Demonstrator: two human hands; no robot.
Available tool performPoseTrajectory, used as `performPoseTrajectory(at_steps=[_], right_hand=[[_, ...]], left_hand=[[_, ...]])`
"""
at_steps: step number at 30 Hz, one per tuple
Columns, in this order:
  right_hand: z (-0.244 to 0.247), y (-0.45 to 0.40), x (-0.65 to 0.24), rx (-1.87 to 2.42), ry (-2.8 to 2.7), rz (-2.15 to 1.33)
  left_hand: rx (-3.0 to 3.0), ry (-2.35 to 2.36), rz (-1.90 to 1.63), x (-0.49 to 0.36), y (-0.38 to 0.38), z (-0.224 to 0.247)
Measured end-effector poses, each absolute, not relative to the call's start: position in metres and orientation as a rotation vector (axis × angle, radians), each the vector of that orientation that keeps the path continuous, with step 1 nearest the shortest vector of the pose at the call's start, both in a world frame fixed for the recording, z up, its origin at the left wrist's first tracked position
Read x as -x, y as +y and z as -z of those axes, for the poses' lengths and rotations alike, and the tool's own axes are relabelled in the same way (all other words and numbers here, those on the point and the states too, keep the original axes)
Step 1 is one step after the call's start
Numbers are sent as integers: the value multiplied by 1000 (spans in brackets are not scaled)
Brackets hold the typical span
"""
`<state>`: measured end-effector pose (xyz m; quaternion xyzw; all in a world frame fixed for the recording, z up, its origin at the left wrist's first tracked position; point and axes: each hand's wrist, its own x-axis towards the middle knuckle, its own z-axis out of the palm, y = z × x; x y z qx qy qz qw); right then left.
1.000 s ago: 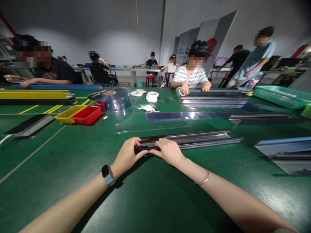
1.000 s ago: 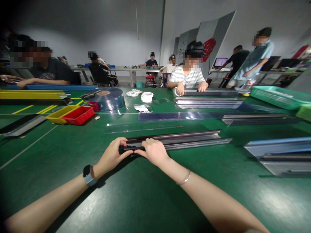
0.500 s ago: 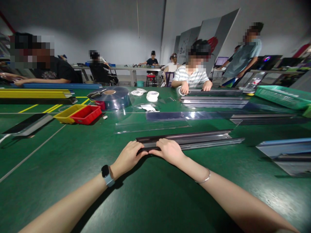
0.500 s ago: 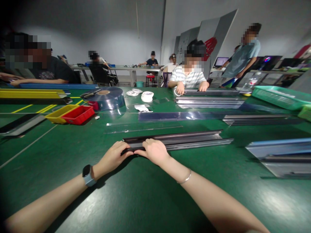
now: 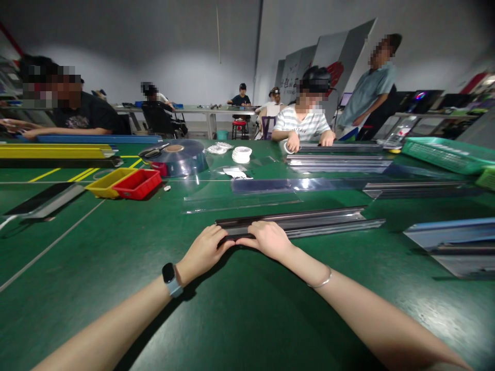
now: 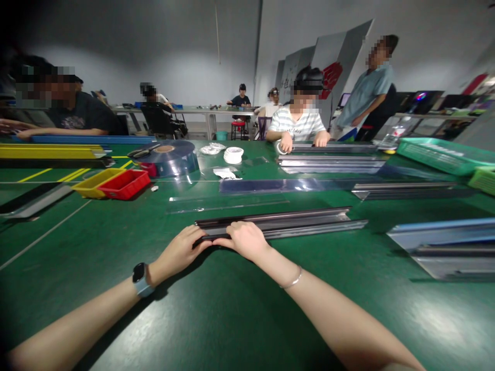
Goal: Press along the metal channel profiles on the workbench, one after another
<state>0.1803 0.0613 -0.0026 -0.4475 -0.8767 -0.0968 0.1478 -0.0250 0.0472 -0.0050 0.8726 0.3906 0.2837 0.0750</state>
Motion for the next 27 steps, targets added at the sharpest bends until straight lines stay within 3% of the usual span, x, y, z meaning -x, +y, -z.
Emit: performPoseTrajectory(at_steps=[19,27], right_hand=[[-34,59,-168,1064,-2772,2],[-19,61,-160,1212,-2711,117]], left_hand=[[-2621,1250,-911,26,40,-4],[-2669,1311,-839,27,38,-7]])
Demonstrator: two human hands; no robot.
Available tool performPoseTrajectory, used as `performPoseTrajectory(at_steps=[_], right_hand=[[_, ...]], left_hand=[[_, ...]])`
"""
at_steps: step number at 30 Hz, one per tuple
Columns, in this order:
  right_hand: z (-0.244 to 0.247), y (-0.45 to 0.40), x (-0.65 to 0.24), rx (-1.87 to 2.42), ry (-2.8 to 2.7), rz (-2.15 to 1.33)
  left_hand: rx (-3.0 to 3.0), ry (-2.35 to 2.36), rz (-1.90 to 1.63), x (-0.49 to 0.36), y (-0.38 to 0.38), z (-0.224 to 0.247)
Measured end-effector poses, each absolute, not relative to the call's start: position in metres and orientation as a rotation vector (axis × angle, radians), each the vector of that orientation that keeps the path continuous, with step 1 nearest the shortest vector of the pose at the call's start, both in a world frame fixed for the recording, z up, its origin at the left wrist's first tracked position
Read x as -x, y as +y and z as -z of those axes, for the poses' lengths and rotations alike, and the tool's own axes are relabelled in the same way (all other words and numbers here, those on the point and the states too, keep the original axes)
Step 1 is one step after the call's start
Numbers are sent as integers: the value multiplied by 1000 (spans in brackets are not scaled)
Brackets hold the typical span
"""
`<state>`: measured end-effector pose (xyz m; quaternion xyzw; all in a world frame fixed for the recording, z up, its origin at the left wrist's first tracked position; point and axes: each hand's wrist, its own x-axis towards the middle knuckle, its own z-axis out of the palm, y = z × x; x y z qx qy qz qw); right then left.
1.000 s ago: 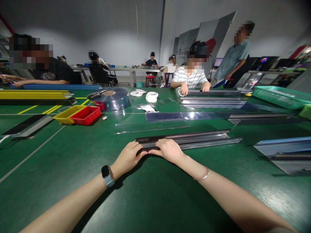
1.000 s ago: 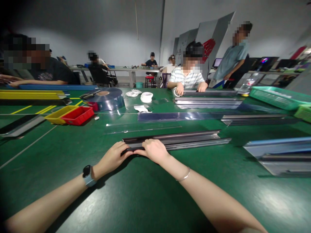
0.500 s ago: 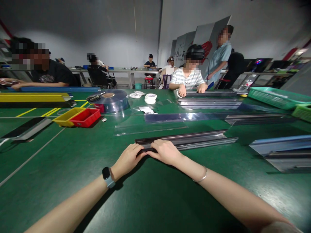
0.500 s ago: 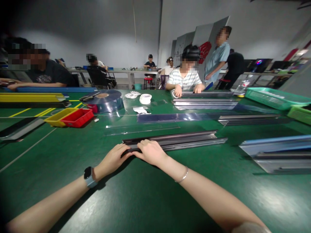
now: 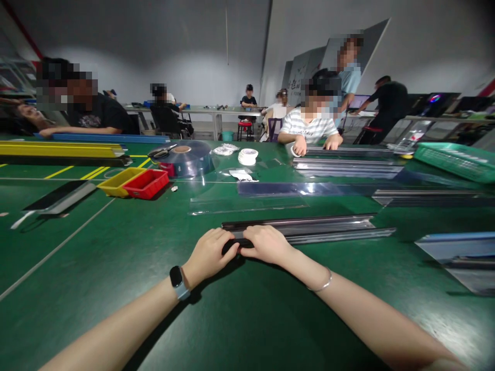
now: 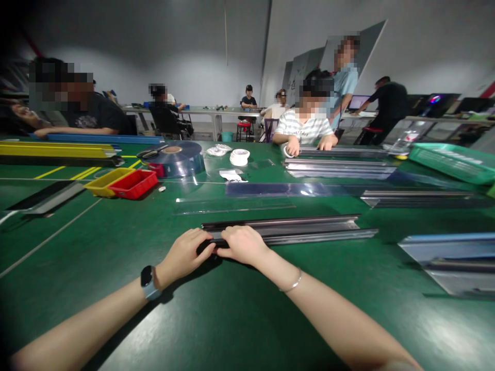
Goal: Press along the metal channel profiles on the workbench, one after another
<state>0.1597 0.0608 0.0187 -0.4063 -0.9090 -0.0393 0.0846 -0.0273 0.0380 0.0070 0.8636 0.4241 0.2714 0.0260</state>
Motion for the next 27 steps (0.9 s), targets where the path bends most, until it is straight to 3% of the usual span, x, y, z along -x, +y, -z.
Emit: performPoseTrajectory(at_steps=[27], right_hand=[[-6,62,-159,1293,-2636,154]], left_hand=[[-2836,1412,-670,31,45,8]])
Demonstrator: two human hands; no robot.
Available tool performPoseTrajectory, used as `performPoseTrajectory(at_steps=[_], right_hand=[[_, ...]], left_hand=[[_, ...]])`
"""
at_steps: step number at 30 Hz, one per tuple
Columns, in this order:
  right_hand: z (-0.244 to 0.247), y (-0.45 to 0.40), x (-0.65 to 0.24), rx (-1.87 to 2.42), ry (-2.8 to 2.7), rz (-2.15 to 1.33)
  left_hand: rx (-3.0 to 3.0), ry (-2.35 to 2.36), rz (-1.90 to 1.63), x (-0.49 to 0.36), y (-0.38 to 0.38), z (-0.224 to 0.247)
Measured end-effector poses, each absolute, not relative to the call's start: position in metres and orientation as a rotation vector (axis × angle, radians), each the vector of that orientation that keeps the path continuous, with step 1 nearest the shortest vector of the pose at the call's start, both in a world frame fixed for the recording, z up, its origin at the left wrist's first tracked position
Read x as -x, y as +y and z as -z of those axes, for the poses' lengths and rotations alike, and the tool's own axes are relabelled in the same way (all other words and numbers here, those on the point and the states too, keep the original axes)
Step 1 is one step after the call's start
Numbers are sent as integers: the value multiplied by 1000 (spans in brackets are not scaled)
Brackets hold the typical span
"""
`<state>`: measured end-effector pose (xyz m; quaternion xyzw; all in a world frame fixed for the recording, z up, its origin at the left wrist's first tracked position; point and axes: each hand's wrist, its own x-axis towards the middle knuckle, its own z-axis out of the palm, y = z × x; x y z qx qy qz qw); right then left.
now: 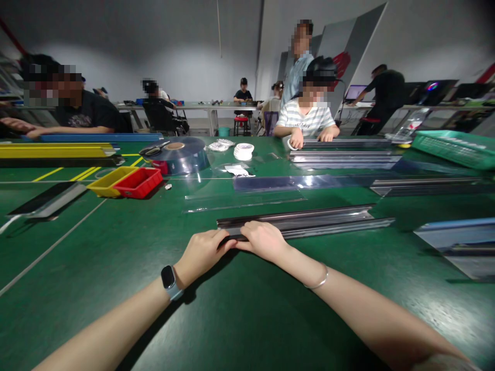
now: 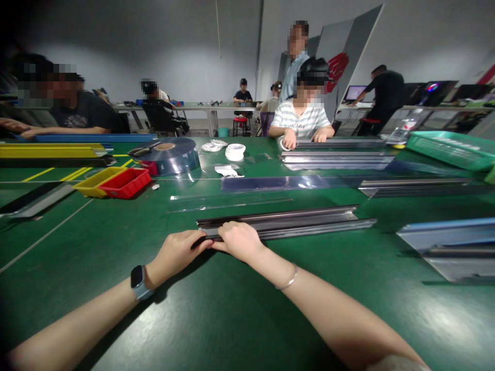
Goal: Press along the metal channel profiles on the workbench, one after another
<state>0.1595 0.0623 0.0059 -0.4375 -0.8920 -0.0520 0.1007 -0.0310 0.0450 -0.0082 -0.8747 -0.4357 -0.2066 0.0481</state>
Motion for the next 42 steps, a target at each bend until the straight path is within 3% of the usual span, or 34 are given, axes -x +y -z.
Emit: performPoseTrajectory(at_steps=[16,25,42], right_hand=[[-2,66,-159,1301,-2638,155],[-12,60,-165,1063,-2587,-22],[-19,58,-162,1116,-2598,-187]], left_hand=[[2672,-1319,637,33,46,10],[2723,-1415,779,33,48,7],[2690,-1408,825,30,44,-1]])
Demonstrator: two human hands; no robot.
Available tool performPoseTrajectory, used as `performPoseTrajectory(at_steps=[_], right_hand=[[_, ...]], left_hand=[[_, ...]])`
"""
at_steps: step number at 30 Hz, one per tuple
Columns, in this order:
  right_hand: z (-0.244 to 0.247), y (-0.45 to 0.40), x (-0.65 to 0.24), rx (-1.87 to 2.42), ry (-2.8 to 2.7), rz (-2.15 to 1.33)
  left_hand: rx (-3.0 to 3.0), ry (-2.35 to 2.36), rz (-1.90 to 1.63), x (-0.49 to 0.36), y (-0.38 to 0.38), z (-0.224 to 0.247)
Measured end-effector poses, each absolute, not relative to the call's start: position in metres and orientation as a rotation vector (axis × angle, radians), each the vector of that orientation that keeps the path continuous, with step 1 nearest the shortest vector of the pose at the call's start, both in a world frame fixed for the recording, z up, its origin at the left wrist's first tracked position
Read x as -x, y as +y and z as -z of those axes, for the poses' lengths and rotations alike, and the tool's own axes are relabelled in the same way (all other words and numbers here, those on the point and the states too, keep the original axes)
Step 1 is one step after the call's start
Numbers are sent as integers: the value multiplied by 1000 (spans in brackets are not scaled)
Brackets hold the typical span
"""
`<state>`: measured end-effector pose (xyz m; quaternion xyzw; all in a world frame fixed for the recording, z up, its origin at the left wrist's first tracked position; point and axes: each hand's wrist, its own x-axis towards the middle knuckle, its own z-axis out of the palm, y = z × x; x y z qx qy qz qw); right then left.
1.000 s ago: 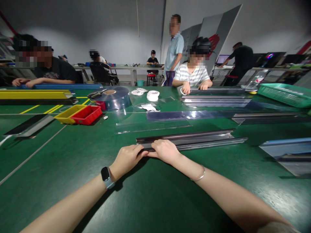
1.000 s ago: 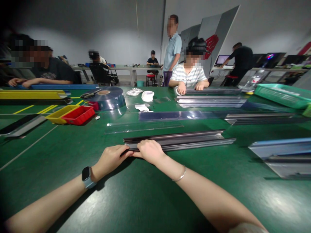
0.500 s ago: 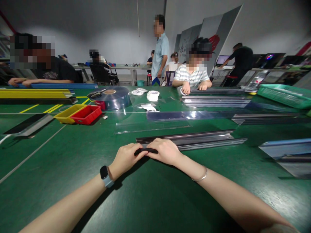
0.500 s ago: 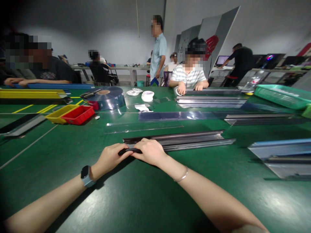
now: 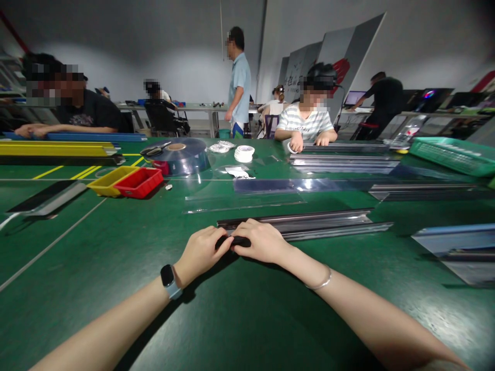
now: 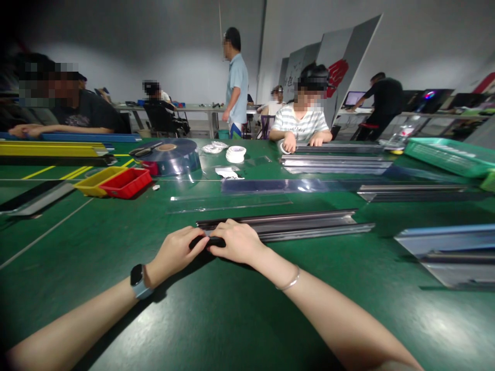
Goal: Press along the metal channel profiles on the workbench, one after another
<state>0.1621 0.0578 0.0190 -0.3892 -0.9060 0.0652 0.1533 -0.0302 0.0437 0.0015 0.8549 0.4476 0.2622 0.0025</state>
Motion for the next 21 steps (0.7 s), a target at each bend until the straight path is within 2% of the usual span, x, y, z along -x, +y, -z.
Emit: performPoseTrajectory(at_steps=[21], right_hand=[[-19,53,-159,1164,-2581,-212]], left_hand=[[-2717,1288,-819,28,43,-2]])
